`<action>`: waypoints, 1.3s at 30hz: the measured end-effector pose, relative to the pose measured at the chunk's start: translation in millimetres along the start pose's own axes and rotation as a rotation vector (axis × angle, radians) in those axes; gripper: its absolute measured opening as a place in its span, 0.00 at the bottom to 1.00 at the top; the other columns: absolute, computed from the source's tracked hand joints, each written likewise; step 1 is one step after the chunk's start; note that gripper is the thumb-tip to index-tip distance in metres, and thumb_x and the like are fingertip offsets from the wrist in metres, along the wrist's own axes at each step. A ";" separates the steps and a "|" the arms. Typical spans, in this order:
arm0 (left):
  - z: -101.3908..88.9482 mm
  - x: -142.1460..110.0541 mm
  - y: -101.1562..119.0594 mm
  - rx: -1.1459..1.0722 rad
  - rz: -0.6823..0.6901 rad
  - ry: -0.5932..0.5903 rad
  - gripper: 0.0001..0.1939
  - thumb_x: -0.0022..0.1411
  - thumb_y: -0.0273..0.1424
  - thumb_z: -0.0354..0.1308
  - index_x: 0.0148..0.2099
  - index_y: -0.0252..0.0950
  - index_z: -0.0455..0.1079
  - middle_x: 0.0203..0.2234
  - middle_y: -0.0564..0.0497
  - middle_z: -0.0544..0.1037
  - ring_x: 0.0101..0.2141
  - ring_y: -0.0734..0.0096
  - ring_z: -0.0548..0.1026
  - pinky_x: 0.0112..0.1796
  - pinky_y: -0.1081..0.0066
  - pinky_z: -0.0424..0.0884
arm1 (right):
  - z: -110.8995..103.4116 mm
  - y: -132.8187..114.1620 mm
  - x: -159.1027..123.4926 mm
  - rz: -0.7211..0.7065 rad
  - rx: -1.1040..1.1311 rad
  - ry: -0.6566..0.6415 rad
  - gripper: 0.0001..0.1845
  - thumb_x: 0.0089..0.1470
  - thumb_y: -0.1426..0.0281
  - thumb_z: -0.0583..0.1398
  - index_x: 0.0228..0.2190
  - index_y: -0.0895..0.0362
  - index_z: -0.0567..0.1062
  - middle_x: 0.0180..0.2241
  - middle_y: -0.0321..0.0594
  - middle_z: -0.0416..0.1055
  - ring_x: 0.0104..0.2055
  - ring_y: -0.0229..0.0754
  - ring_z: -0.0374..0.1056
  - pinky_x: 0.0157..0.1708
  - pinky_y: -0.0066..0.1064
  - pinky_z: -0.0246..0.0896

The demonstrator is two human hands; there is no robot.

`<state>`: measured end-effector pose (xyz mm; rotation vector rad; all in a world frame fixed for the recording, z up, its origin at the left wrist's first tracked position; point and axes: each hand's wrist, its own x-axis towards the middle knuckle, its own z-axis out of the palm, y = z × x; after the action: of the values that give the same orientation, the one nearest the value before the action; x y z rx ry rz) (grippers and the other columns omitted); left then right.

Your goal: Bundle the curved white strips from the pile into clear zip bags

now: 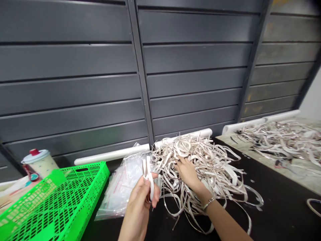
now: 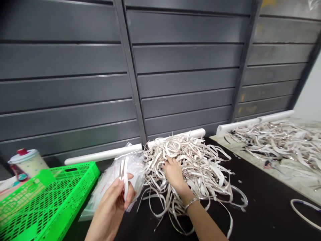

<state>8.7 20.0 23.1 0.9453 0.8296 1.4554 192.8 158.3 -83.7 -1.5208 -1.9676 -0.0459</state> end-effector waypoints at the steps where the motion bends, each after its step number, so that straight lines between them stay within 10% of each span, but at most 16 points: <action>1: 2.6 -0.6 0.5 -0.006 0.002 0.002 0.17 0.54 0.41 0.60 0.40 0.32 0.72 0.14 0.55 0.66 0.17 0.78 0.58 0.23 0.76 0.57 | -1.5 0.3 0.1 -0.008 0.016 -0.001 0.14 0.57 0.73 0.53 0.38 0.57 0.78 0.50 0.48 0.67 0.47 0.52 0.63 0.46 0.42 0.56; 13: -5.0 19.2 -15.3 -0.179 -0.134 0.022 0.16 0.50 0.35 0.64 0.39 0.31 0.72 0.18 0.55 0.69 0.17 0.80 0.61 0.26 0.75 0.64 | -49.4 -17.4 -3.6 -0.061 0.262 -0.084 0.09 0.51 0.74 0.57 0.29 0.52 0.76 0.32 0.36 0.75 0.39 0.48 0.64 0.43 0.42 0.51; 23: -2.7 22.6 -17.3 -0.228 -0.208 0.141 0.13 0.48 0.30 0.64 0.37 0.30 0.73 0.24 0.50 0.74 0.22 0.75 0.71 0.24 0.76 0.68 | -72.5 -28.7 -8.8 -0.065 0.738 -0.171 0.22 0.48 0.74 0.59 0.47 0.53 0.70 0.31 0.36 0.73 0.46 0.47 0.66 0.55 0.45 0.50; 30: -3.0 22.0 -23.2 -0.165 -0.171 0.130 0.18 0.46 0.34 0.67 0.39 0.30 0.73 0.26 0.49 0.77 0.23 0.74 0.73 0.26 0.76 0.68 | -80.6 -33.7 -13.7 -0.096 0.553 -0.138 0.18 0.54 0.73 0.56 0.47 0.51 0.71 0.39 0.40 0.72 0.48 0.49 0.64 0.53 0.51 0.51; 39: 3.6 14.4 -21.4 -0.113 -0.116 0.076 0.17 0.49 0.34 0.66 0.41 0.31 0.73 0.32 0.46 0.79 0.31 0.68 0.76 0.34 0.73 0.70 | -112.4 -70.4 -36.6 -0.377 0.804 -0.267 0.15 0.52 0.78 0.59 0.42 0.53 0.71 0.39 0.37 0.73 0.39 0.37 0.69 0.42 0.29 0.63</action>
<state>20.7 36.3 6.7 0.7489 0.8347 1.4288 187.3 59.0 11.4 -0.6518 -2.0713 0.7324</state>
